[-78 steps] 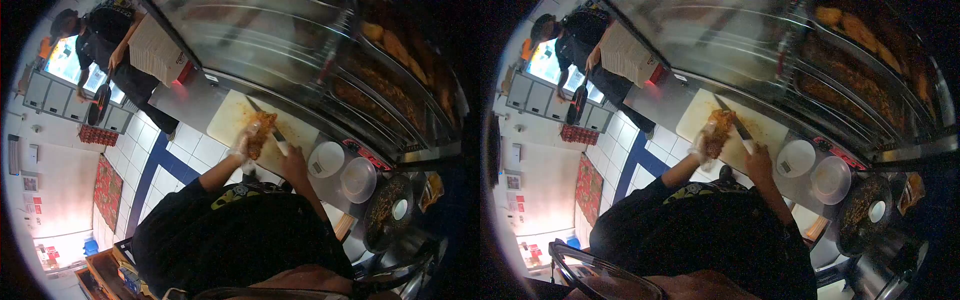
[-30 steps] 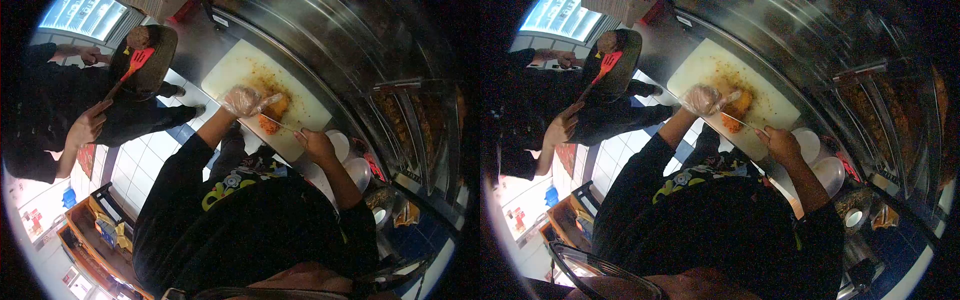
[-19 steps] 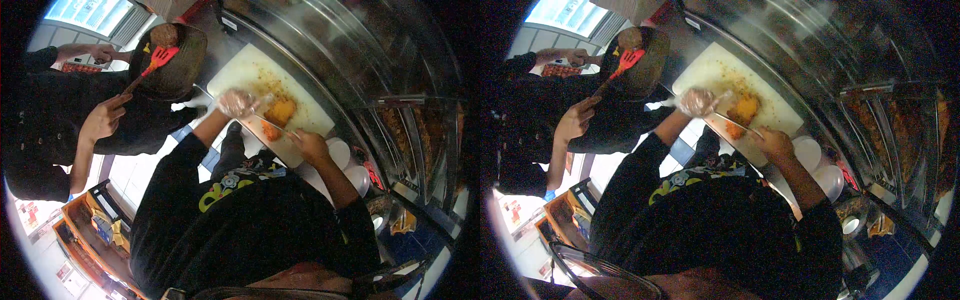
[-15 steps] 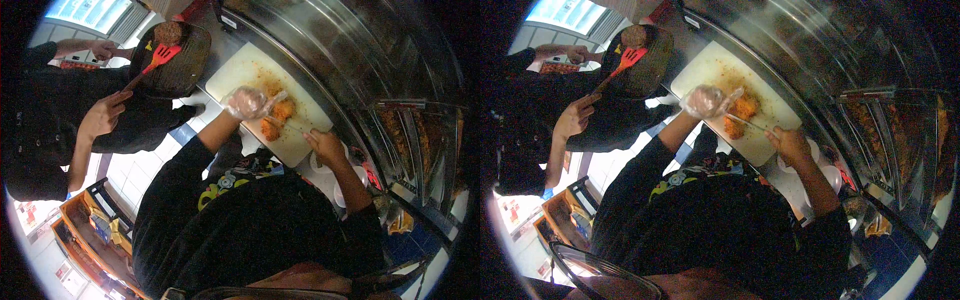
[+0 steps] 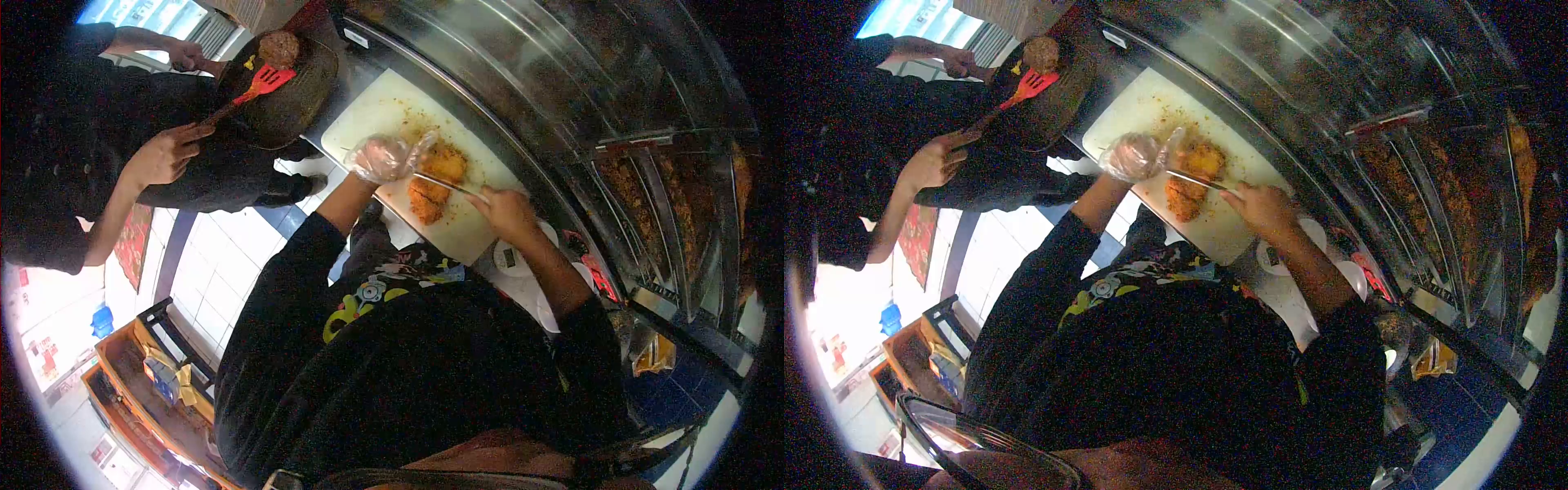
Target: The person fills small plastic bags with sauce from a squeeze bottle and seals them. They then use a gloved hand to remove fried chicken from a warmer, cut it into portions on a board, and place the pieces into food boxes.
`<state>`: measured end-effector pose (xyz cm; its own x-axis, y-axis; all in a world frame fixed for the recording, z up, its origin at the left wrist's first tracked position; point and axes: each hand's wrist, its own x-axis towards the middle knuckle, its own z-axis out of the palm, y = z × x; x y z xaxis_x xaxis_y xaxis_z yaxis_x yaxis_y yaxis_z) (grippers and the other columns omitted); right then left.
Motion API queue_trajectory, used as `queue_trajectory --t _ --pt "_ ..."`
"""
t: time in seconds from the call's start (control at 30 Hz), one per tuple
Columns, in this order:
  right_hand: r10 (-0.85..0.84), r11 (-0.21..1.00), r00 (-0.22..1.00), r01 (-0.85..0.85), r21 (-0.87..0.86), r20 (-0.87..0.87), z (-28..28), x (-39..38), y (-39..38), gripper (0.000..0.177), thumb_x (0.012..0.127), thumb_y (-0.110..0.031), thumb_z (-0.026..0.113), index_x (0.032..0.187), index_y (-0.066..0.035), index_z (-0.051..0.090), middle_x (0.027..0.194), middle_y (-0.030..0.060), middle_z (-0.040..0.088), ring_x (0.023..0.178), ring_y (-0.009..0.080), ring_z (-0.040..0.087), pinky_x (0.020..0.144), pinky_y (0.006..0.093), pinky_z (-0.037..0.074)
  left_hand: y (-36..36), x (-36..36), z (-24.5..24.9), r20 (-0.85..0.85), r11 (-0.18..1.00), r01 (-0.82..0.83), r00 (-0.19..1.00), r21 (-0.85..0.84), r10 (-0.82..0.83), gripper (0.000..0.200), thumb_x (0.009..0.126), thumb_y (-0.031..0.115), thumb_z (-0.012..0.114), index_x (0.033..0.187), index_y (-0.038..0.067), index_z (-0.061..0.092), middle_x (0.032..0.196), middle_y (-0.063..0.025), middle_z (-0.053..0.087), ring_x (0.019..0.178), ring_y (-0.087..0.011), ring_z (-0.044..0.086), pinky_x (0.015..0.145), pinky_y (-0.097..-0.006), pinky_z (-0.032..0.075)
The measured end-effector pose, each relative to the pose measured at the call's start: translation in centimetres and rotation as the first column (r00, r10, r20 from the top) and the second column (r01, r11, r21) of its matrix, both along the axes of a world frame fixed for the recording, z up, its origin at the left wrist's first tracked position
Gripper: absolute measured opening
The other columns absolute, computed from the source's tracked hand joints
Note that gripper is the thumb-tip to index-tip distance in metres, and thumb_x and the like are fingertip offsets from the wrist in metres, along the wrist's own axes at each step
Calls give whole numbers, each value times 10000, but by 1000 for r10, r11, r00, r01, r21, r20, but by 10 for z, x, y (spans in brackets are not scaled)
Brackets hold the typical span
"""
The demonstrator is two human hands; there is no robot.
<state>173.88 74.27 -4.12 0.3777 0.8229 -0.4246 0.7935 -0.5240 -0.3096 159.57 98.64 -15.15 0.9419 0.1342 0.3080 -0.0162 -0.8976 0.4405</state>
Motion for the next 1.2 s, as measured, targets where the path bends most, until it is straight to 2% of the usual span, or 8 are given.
queue_trajectory --t 0.03,0.1,0.2,0.3,0.53,0.87,1.0,1.2 --pt "-7 1000 1000 7 -7 3 14 8 -9 500 927 -508 428 1009 -58 630 809 228 644 767 403 630 725 484 498 2 12 -8 -8 934 88 995 -347 -97 272 861 319 523 836 60 603 715 -151 595 590 -315 588 543 -431 497" --pt "-15 999 1000 16 -33 23 19 16 -20 481 929 -494 438 1000 -58 630 796 234 639 755 411 624 718 483 493 -9 26 -2 -81 878 110 983 -466 -166 341 898 350 469 849 38 600 750 -186 614 619 -352 598 574 -451 505" --pt "-29 999 998 31 -39 47 11 24 -18 492 931 -496 434 995 -50 630 800 242 636 762 415 624 717 481 495 -16 51 17 -156 988 61 987 144 -38 367 918 356 443 816 37 594 710 -184 611 641 -370 606 581 -465 510" --pt "-68 998 998 68 6 -10 -25 20 -18 510 926 -507 437 971 -40 637 803 245 639 766 416 627 715 482 499 -18 46 17 -316 999 -34 948 37 44 326 909 334 456 831 55 607 706 -161 616 617 -359 605 567 -472 508" --pt "-92 993 996 91 80 12 -5 11 -7 526 920 -516 447 880 -28 641 805 245 640 753 418 630 699 499 496 8 33 20 130 967 57 987 249 -92 250 839 362 572 841 122 644 620 -88 571 513 -292 560 477 -411 463" --pt "-153 985 984 160 68 -91 -33 23 -3 513 943 -470 438 947 -4 652 792 253 633 748 430 617 689 485 487 20 67 -18 -142 965 250 961 80 -237 272 879 338 501 1037 139 598 560 -115 537 475 -314 546 481 -445 480" --pt "-165 984 985 162 75 44 -28 8 4 567 940 -522 389 935 -7 626 772 249 630 766 410 632 711 502 491 34 68 -8 -223 984 161 965 76 -140 231 860 314 538 844 112 646 556 -96 554 451 -315 531 473 -437 471" --pt "-142 990 983 141 -19 -118 50 -20 -16 540 957 -489 367 958 -10 615 720 251 623 690 407 636 655 514 497 3 22 82 131 967 153 975 205 -182 192 829 229 609 719 80 562 590 -104 538 466 -295 516 445 -434 432"
